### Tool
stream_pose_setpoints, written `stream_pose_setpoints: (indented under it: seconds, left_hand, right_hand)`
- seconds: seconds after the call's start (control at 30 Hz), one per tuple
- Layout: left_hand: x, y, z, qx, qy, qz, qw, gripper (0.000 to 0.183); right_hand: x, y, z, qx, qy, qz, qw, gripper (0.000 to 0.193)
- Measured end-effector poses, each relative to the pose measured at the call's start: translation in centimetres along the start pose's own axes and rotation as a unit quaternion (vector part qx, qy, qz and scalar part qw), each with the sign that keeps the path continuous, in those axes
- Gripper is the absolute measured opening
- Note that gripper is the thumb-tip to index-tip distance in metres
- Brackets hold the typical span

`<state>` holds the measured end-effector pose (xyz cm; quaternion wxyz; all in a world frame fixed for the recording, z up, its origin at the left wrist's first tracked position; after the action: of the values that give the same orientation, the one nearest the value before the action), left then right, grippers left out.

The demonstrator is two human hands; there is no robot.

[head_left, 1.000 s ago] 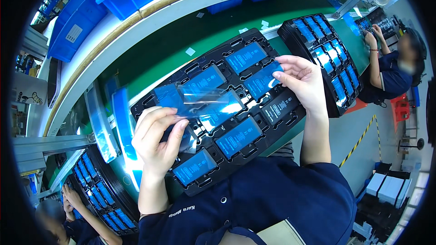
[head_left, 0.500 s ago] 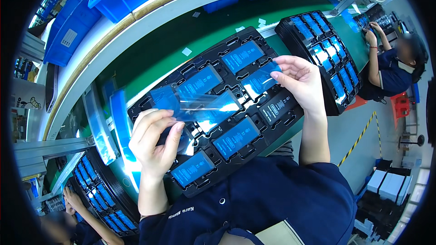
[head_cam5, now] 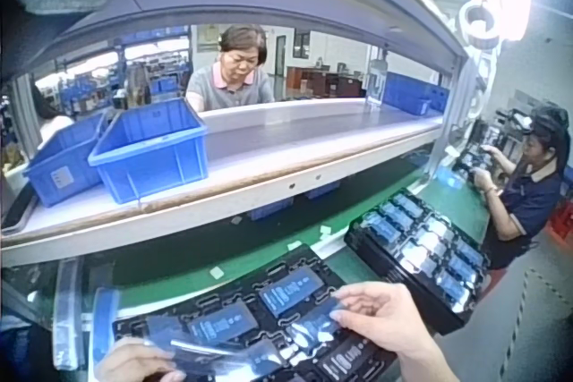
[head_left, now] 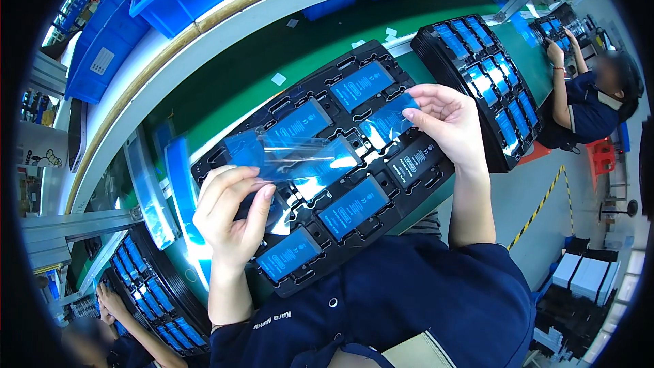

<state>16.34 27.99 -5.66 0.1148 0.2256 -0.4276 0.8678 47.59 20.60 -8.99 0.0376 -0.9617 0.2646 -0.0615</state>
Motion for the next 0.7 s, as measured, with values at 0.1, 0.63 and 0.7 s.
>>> stream_pose_setpoints:
  seconds: [0.1, 0.63, 0.7]
  left_hand:
    - [0.0, 0.0, 0.0, -0.001, 0.002, -0.001, 1.0, 0.011]
    - [0.3, 0.3, -0.6, 0.072, 0.331, -0.081, 0.938, 0.079]
    - [-0.1, 0.5, -0.4, 0.077, 0.384, -0.11, 0.913, 0.07]
  right_hand:
    - [-0.1, 0.1, 0.0, 0.0, 0.004, 0.005, 1.0, 0.028]
    - [-5.0, 3.2, -3.9, 0.247, 0.153, 0.002, 0.957, 0.037]
    - [-8.5, 5.0, -4.2, 0.185, 0.036, -0.164, 0.968, 0.041]
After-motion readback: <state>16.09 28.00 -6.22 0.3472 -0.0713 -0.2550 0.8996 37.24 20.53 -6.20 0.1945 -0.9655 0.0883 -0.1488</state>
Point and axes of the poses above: each hand's wrist, its own y-axis away from the middle knuckle, its own x-axis out of the back of the hand, z = x × y, the point moved 4 cm from there along -y, towards the middle knuckle, and after that the axes turned 7 degrees about z, right-handed, at the moved point
